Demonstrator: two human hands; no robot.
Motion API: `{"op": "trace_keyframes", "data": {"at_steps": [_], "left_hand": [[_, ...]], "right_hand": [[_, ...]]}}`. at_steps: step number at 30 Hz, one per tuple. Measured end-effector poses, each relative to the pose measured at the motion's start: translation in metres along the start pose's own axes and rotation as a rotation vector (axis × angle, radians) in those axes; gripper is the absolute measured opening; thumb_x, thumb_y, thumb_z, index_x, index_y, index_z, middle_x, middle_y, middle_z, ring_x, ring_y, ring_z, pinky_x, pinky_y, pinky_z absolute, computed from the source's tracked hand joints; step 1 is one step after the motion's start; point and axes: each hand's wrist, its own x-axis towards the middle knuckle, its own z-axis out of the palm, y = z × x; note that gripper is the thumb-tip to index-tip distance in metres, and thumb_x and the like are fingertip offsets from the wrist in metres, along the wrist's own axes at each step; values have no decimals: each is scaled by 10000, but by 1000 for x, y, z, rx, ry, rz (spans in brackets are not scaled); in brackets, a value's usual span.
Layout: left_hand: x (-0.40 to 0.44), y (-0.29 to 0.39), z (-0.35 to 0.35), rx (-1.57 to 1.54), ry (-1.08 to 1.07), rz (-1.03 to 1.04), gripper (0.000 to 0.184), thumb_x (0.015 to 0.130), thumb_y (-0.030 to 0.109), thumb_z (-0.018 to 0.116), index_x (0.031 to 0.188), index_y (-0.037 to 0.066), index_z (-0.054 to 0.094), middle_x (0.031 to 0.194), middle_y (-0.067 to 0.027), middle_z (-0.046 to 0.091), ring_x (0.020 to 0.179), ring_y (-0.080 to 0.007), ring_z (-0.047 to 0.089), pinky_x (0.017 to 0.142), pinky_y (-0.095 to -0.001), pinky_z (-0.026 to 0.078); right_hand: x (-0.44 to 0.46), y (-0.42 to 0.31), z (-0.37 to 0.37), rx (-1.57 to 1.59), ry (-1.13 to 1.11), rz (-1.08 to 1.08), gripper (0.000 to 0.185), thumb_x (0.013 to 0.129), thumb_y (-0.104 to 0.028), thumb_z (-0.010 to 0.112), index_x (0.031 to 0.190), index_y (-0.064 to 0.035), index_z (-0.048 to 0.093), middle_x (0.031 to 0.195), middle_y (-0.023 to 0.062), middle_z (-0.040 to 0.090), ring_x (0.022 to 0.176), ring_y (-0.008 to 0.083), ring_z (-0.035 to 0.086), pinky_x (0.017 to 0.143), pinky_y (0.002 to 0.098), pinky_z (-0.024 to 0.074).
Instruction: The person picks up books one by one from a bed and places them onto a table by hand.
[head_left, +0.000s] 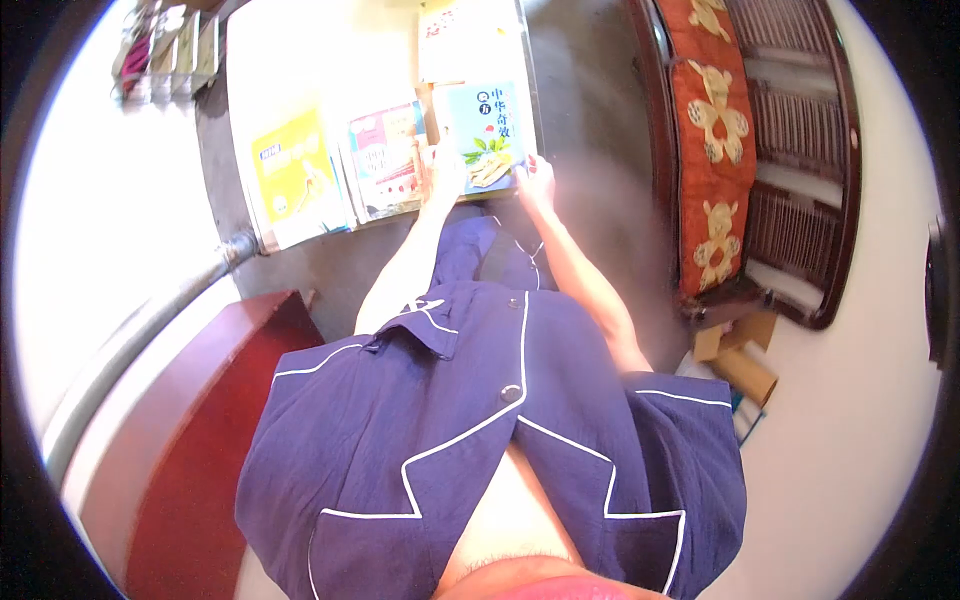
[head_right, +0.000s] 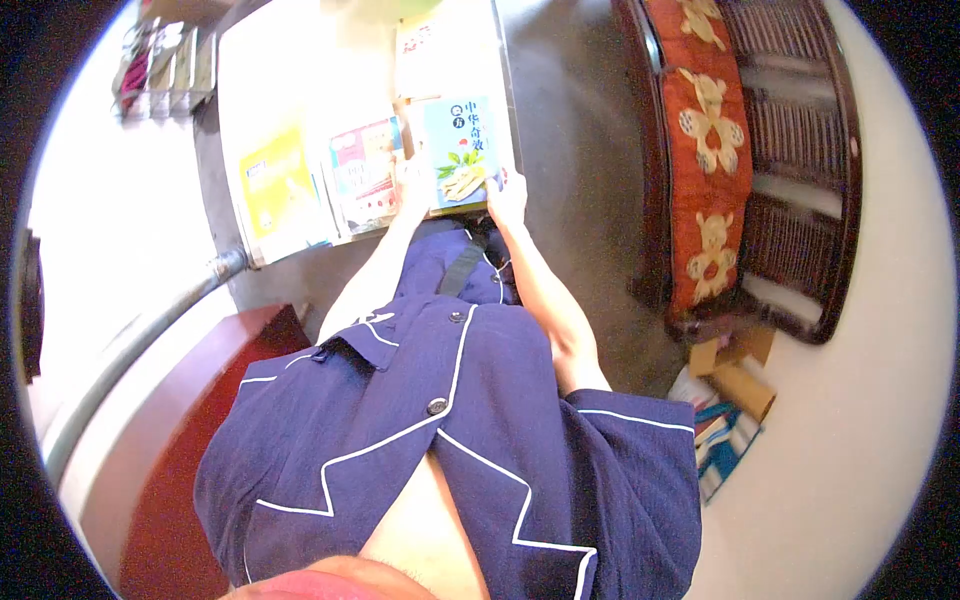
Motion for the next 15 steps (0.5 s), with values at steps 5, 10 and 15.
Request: {"op": "trace_keyframes", "data": {"at_steps": [5, 10, 15], "left_hand": [[-5, 9, -2, 72, 127, 356, 270, 833, 188, 513, 1011, 1, 591, 844, -163, 608, 750, -269, 593, 705, -345, 478], [-27, 32, 7, -336, -471, 176, 276, 785, 92, 529, 1039, -11, 555, 951, -181, 587, 865, -307, 574, 795, -360, 459], [-59, 41, 29, -322, -774, 305, 319, 801, 120, 519, 1086, -22, 535, 881, -178, 626, 833, -292, 612, 776, -359, 474]], "right_hand": [[-47, 2, 5, 150, 329, 140, 428, 778, -159, 611, 1147, 20, 488, 1045, 187, 563, 973, 285, 556, 831, 363, 450], [-113, 9, -4, 322, 486, 322, 410, 809, -138, 578, 1165, 27, 458, 1020, 161, 587, 934, 237, 588, 818, 329, 470], [-178, 24, -17, 733, 599, 627, 322, 822, -124, 578, 1104, 7, 492, 906, 107, 626, 730, 148, 630, 601, 243, 488]]}}
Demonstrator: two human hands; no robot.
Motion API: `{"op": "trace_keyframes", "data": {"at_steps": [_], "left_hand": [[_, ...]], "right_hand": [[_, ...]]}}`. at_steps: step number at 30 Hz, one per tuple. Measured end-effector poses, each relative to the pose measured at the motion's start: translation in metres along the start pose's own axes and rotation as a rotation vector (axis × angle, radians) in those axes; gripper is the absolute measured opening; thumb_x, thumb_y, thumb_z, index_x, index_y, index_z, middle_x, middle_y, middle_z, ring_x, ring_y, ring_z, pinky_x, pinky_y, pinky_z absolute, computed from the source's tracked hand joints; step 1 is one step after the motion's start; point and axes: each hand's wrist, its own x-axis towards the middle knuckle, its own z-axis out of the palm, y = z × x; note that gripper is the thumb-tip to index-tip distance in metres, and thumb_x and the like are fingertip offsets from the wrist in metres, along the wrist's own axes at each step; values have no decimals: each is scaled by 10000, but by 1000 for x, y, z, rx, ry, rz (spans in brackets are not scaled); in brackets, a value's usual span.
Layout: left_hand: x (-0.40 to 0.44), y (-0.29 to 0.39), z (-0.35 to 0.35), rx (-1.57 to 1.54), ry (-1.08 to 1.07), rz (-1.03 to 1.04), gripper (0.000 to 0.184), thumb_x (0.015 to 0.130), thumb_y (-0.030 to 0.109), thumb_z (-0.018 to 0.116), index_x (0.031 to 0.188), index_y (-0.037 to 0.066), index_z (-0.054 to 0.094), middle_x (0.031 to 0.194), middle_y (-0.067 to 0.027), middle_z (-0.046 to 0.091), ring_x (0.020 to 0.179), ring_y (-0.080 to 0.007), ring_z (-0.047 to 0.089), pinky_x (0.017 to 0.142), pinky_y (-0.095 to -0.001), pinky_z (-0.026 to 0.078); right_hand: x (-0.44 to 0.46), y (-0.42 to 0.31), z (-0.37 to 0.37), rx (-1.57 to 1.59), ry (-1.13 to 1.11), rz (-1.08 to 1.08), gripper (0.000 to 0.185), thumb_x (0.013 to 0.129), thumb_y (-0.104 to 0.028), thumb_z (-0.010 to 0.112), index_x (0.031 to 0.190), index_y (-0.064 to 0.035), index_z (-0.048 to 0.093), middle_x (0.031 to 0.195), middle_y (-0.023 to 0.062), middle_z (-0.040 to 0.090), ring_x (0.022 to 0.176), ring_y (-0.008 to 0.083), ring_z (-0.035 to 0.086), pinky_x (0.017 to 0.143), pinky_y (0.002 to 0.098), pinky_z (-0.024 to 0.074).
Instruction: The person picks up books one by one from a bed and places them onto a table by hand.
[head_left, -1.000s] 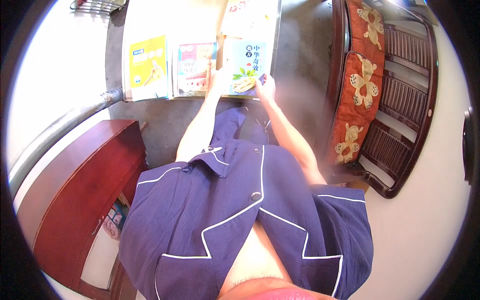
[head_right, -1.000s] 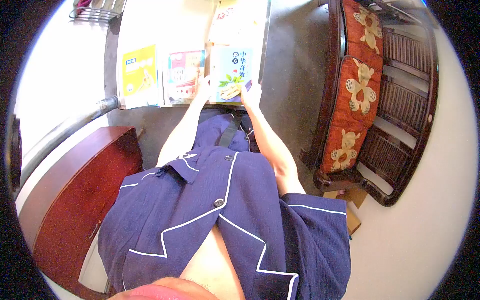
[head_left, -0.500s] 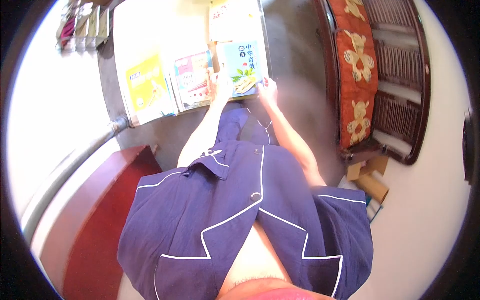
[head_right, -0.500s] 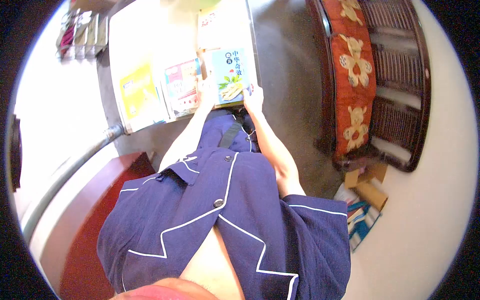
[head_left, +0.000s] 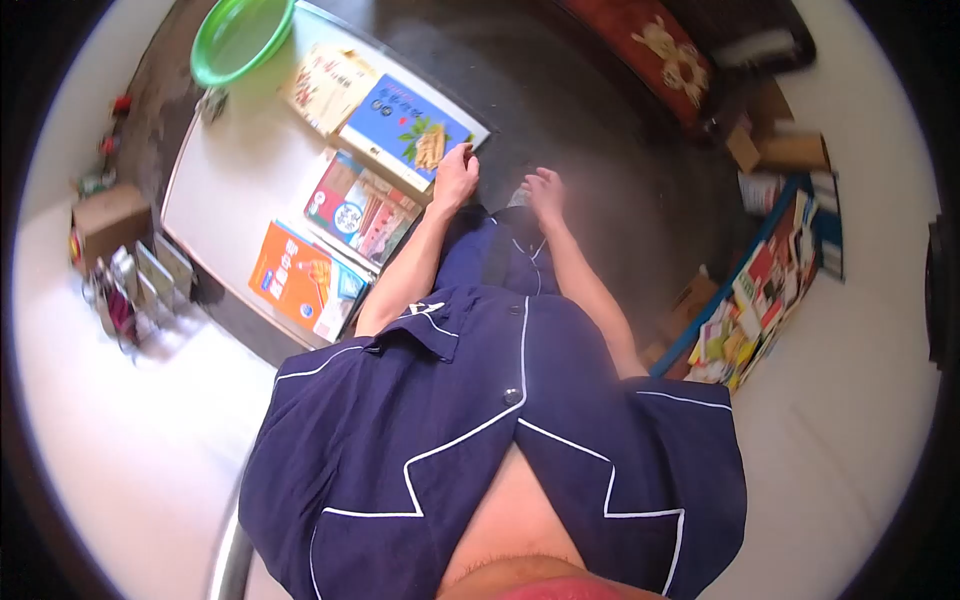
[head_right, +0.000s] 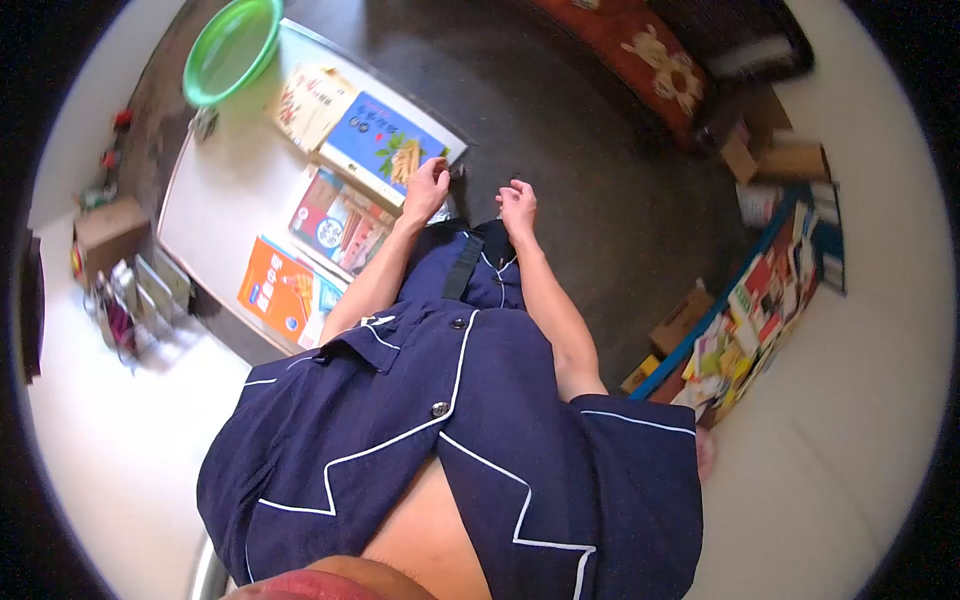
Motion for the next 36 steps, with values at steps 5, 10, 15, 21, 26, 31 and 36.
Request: {"op": "trace_keyframes", "data": {"at_steps": [5, 10, 15, 21, 26, 31, 36], "left_hand": [[5, 39, 38, 123, -248, 51, 423, 805, 151, 515, 1179, -37, 452, 913, -196, 625, 867, -330, 603, 798, -388, 463], [-7, 80, 109, 242, -457, 160, 404, 807, 162, 523, 1159, -29, 470, 912, -205, 628, 860, -347, 607, 783, -391, 472], [-36, 103, 187, 358, -674, 304, 361, 799, 171, 514, 1104, -22, 512, 869, -213, 632, 854, -353, 609, 756, -407, 477], [-86, 131, 281, 345, -873, 416, 335, 794, 176, 515, 1075, -5, 533, 856, -210, 629, 838, -371, 600, 737, -416, 479], [-111, 120, 355, 428, -993, 559, 309, 801, 177, 504, 1059, 14, 550, 873, -221, 623, 839, -384, 594, 744, -417, 477], [-122, 140, 410, 373, -1056, 518, 276, 805, 169, 499, 1019, 10, 572, 890, -233, 616, 850, -392, 589, 746, -419, 476], [-126, 163, 475, 387, -1162, 534, 282, 801, 168, 520, 1027, 12, 580, 869, -218, 626, 845, -363, 605, 748, -399, 480]], "right_hand": [[-9, 24, -45, 183, 149, 54, 286, 839, -105, 556, 1095, 6, 493, 887, 93, 630, 741, 143, 629, 580, 225, 479], [-27, 48, -118, 399, 303, 39, 231, 865, -93, 517, 1071, 10, 497, 903, 104, 632, 748, 145, 630, 584, 230, 484], [-51, 105, -189, 688, 439, 80, 255, 880, -135, 505, 1091, 8, 499, 927, 127, 627, 786, 184, 627, 656, 269, 502], [-100, 124, -267, 715, 606, 152, 190, 873, -142, 521, 1019, -28, 563, 912, 111, 639, 801, 174, 625, 666, 270, 496], [-112, 161, -318, 789, 715, 145, 185, 879, -135, 501, 990, 3, 554, 836, 103, 649, 664, 152, 621, 548, 257, 469], [-102, 173, -357, 868, 772, 152, 186, 883, -126, 495, 999, 7, 554, 845, 105, 649, 675, 151, 622, 553, 258, 471], [-68, 175, -405, 877, 732, 158, 198, 892, -133, 489, 1015, 8, 555, 875, 113, 651, 708, 153, 630, 552, 261, 470]]}}
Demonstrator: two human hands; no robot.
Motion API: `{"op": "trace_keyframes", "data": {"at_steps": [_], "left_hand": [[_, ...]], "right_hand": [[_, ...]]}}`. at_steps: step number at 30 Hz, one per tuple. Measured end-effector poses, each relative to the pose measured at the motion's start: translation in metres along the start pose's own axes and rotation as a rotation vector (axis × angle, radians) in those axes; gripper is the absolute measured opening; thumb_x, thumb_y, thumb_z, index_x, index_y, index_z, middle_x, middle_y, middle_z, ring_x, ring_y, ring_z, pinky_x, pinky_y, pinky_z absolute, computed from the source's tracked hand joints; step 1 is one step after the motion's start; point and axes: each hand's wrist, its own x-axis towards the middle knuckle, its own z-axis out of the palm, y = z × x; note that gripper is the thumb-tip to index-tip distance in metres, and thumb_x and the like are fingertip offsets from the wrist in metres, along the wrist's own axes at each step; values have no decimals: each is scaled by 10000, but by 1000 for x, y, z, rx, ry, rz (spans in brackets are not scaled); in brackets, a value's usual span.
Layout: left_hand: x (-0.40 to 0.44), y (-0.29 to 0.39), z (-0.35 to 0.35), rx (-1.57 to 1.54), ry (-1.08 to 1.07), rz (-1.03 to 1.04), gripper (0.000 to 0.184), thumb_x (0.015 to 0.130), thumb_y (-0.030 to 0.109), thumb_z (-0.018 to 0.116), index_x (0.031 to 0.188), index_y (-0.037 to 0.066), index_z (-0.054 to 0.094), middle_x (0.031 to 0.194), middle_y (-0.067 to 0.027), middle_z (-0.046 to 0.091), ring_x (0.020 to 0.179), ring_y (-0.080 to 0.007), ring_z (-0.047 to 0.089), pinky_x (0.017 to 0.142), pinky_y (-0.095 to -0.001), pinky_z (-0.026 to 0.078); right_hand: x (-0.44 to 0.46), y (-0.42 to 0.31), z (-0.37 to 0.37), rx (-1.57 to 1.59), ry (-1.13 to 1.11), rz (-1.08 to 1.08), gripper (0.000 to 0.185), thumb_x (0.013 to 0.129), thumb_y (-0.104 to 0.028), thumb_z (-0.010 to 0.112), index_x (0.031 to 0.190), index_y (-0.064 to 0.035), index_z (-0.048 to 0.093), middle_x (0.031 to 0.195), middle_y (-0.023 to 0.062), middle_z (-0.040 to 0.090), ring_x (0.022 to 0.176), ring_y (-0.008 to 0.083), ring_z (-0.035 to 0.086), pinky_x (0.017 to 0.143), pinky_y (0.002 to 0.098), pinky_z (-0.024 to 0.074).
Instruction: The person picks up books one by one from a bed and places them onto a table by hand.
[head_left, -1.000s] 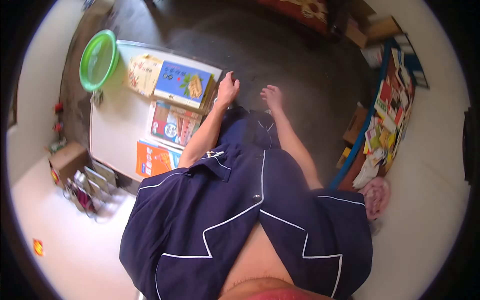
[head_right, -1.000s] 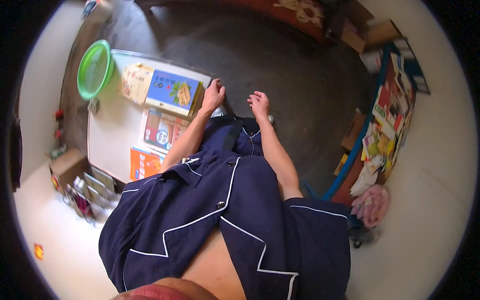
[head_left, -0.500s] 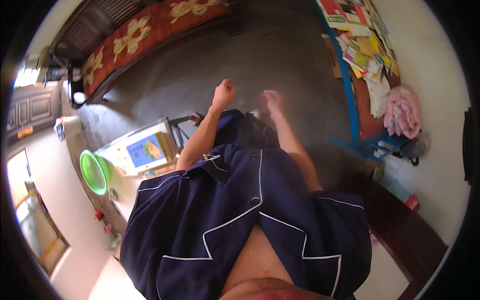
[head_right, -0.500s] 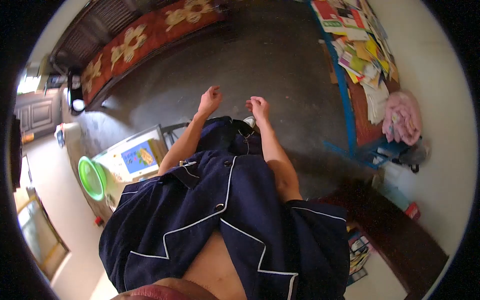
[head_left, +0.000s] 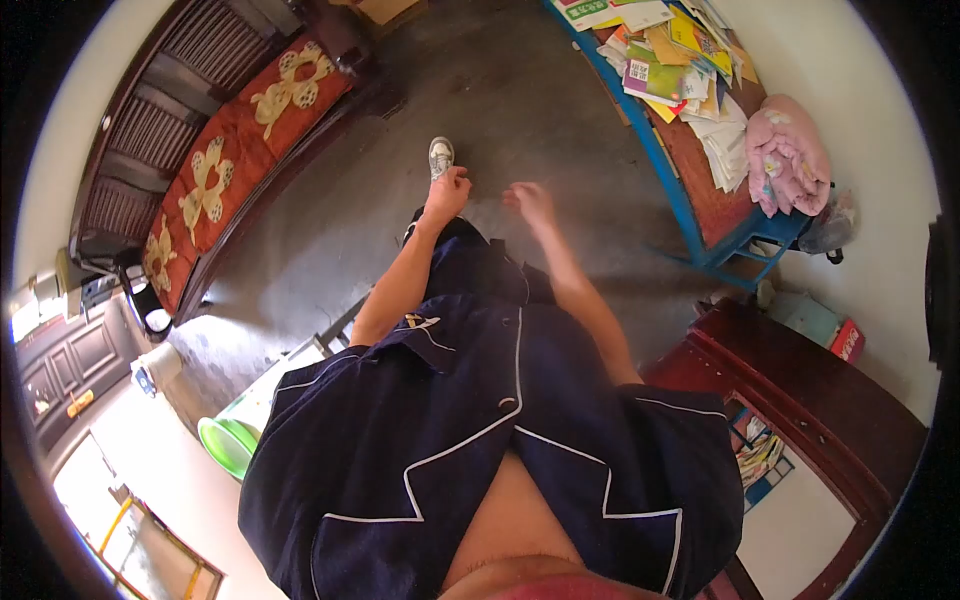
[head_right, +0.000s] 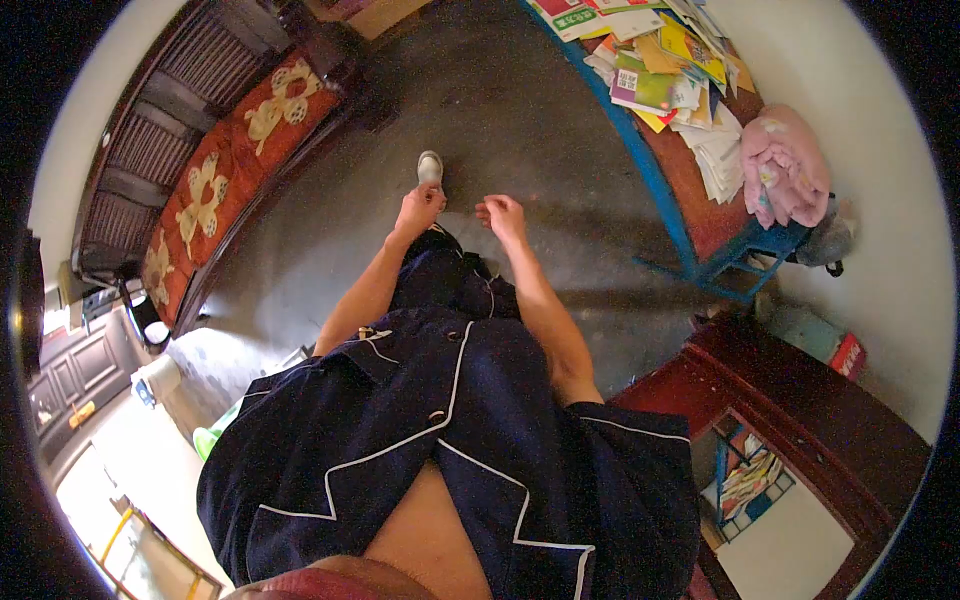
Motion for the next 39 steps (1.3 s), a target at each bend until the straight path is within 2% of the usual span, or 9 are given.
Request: {"op": "trace_keyframes", "data": {"at_steps": [4, 6, 12, 15, 19, 29, 35, 37, 39], "left_hand": [[74, 14, 0, 5, -57, 12, 288, 795, 181, 536, 1034, 28, 583, 865, -203, 630, 841, -343, 610, 748, -392, 481], [118, 21, -5, 7, -89, 16, 284, 795, 187, 536, 1026, 30, 589, 868, -201, 631, 843, -344, 609, 749, -391, 481], [226, 51, -32, 31, -130, 23, 259, 795, 199, 530, 975, 35, 616, 878, -187, 637, 854, -340, 608, 758, -391, 479], [258, 60, -33, 16, -159, 7, 254, 793, 201, 529, 961, 37, 625, 879, -181, 641, 862, -330, 611, 765, -388, 478], [298, 72, -35, -2, -264, 13, 258, 794, 210, 524, 957, 39, 628, 890, -175, 644, 868, -317, 615, 776, -382, 476], [448, 100, -11, 129, -342, 4, 252, 787, 200, 523, 946, 37, 632, 900, -152, 644, 860, -299, 615, 792, -368, 469], [547, 180, -13, 159, -335, -60, 250, 799, 187, 506, 945, 24, 627, 810, -125, 659, 756, -261, 641, 721, -349, 494], [580, 190, 1, 49, -247, -26, 237, 811, 172, 501, 936, 14, 626, 766, -105, 663, 704, -211, 647, 681, -315, 502], [607, 197, 17, -7, -225, -34, 231, 815, 168, 501, 927, 8, 625, 766, -101, 663, 699, -194, 646, 678, -303, 501]], "right_hand": [[43, -43, 10, 3, 6, -14, 204, 893, -144, 492, 1017, 4, 556, 883, 114, 650, 726, 158, 633, 569, 260, 478], [68, -73, 19, -15, 9, 7, 253, 899, -179, 475, 1051, 12, 541, 956, 129, 637, 829, 191, 634, 668, 299, 505], [147, -134, 42, 36, 121, 44, 244, 890, -205, 504, 1003, 6, 549, 905, 113, 646, 754, 168, 634, 600, 256, 490], [156, -167, 51, 81, 109, 61, 267, 878, -216, 534, 1039, -3, 534, 950, 117, 632, 813, 197, 628, 679, 289, 498], [191, -182, 52, 154, 120, 25, 267, 872, -215, 537, 1027, 2, 542, 929, 113, 634, 788, 190, 626, 650, 287, 500], [315, -250, 25, 238, 186, 60, 226, 859, -171, 524, 987, 10, 564, 879, 109, 644, 732, 179, 626, 604, 266, 492], [413, -338, -9, 212, 104, 50, 215, 867, -179, 512, 976, 0, 559, 858, 116, 649, 727, 172, 627, 594, 272, 483], [439, -375, -20, 181, 48, 27, 249, 868, -187, 528, 1017, 11, 536, 922, 122, 626, 795, 193, 614, 690, 303, 495], [461, -400, -29, 155, 52, -33, 243, 872, -193, 519, 985, 20, 546, 867, 123, 651, 720, 175, 626, 591, 274, 480]]}}
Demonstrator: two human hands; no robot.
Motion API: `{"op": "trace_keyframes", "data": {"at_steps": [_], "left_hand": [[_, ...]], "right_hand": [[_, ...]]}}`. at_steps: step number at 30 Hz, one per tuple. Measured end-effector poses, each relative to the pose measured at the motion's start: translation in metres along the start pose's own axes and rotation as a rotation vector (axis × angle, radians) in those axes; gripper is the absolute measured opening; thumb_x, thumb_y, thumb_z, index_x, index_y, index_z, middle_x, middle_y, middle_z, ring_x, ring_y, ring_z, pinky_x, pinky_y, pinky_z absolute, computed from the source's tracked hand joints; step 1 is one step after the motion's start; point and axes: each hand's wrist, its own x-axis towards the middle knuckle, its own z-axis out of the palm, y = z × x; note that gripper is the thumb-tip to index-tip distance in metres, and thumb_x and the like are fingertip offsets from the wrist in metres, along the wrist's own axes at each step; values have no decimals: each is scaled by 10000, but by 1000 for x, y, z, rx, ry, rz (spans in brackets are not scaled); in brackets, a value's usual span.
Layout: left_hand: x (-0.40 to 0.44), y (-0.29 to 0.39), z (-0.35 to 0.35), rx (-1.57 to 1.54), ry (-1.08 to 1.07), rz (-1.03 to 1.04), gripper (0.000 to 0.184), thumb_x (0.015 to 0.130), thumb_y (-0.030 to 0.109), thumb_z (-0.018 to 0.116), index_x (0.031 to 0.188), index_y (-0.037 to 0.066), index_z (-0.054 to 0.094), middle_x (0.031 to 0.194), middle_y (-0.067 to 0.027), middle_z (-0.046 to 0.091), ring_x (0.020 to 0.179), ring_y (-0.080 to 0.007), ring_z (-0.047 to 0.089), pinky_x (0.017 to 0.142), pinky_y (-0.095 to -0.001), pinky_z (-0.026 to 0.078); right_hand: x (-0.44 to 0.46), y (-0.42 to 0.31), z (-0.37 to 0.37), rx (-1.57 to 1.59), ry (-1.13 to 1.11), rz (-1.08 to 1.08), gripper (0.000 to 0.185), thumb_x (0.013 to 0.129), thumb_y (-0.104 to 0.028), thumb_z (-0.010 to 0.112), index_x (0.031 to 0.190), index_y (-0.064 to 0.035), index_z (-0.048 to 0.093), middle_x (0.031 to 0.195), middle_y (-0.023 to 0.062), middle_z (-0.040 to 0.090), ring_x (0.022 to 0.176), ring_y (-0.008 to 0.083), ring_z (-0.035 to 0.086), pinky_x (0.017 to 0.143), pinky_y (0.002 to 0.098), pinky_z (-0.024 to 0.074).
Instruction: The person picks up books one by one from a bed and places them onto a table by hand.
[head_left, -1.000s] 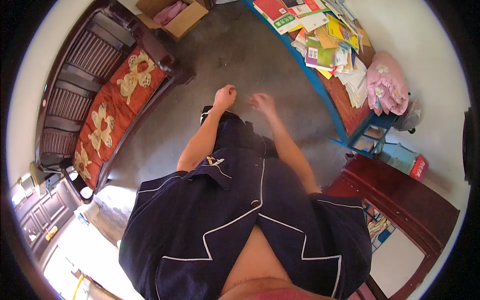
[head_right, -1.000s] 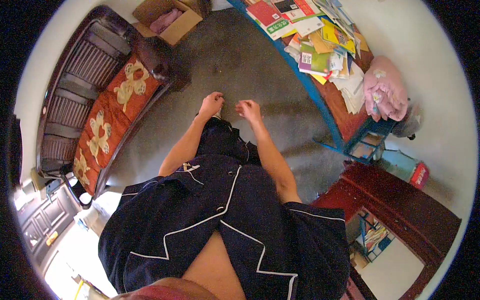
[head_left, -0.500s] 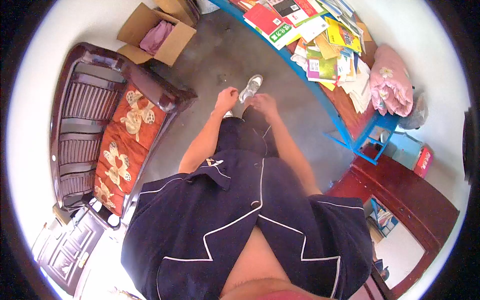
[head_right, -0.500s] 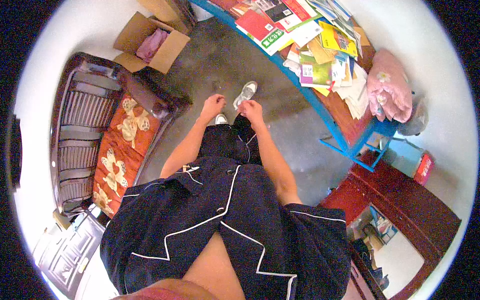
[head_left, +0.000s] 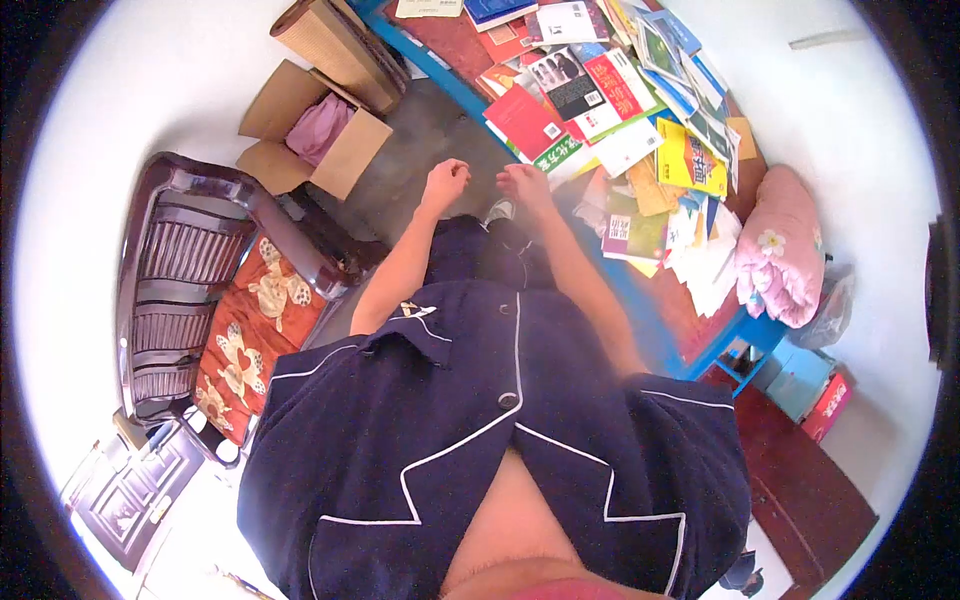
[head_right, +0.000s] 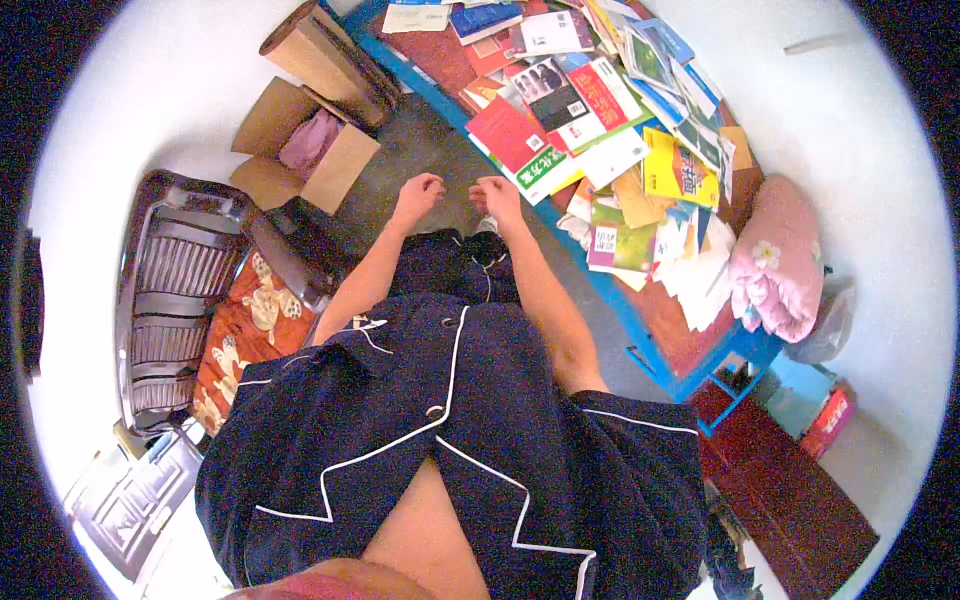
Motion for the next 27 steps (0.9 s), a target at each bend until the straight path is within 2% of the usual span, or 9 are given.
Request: {"op": "trace_keyframes", "data": {"at_steps": [2, 6, 11, 17, 20, 21, 24, 26, 27], "left_hand": [[19, 2, 3, -52, 30, -16, 225, 819, 163, 500, 918, 3, 623, 767, -98, 664, 693, -176, 645, 675, -292, 500], [51, 19, 0, -19, -8, 3, 238, 830, 170, 501, 923, -17, 614, 773, -111, 664, 689, -183, 649, 668, -301, 502], [102, 28, 0, -123, -11, -46, 234, 830, 175, 505, 906, -17, 617, 773, -107, 664, 683, -178, 647, 656, -297, 501], [211, 38, -14, 5, -242, -28, 262, 851, 200, 506, 969, -12, 605, 812, -111, 665, 702, -172, 638, 662, -293, 496], [269, 55, -29, 17, -282, -4, 269, 854, 208, 504, 974, -12, 604, 816, -109, 666, 699, -171, 637, 671, -286, 492], [284, 61, -32, 31, -316, -8, 269, 854, 208, 504, 974, -12, 604, 816, -109, 666, 699, -171, 637, 671, -286, 492], [332, 77, -39, 25, -377, 4, 243, 833, 208, 521, 910, 2, 624, 762, -103, 660, 701, -193, 643, 680, -308, 486], [356, 78, -32, 104, -349, 114, 250, 834, 207, 524, 931, -2, 622, 791, -118, 662, 757, -208, 644, 711, -309, 480], [365, 77, -26, 113, -388, 123, 250, 834, 207, 524, 931, -2, 622, 791, -118, 662, 757, -208, 644, 711, -309, 480]], "right_hand": [[20, -14, 0, 61, 30, -30, 243, 876, -196, 518, 982, 21, 547, 862, 122, 651, 722, 176, 627, 598, 274, 483], [58, -30, -2, -30, -34, 45, 223, 877, -189, 517, 978, 7, 546, 882, 121, 648, 726, 175, 627, 613, 279, 489], [99, -41, -2, 11, 22, 170, 241, 876, -203, 522, 1014, -6, 532, 891, 111, 646, 740, 173, 626, 622, 280, 492], [161, -72, 13, 55, 115, 99, 234, 874, -192, 521, 972, 18, 555, 859, 113, 649, 694, 177, 628, 585, 279, 497], [200, -94, 17, -35, 191, 177, 250, 840, -172, 555, 1021, 0, 552, 903, 121, 637, 768, 201, 617, 673, 298, 493], [208, -89, 15, -303, 176, -195, 248, 826, -167, 568, 1024, -17, 560, 890, 122, 639, 772, 211, 618, 693, 304, 492], [205, -152, 52, -291, 291, -333, 244, 812, -149, 576, 1039, -62, 570, 875, 128, 640, 787, 233, 619, 763, 321, 485], [211, -193, 65, -149, 407, 131, 209, 883, -180, 492, 973, -1, 553, 807, 108, 646, 675, 170, 641, 490, 259, 488], [239, -145, 57, 228, 429, 153, 206, 883, -189, 499, 967, -10, 555, 823, 103, 641, 671, 162, 637, 462, 253, 473]]}}
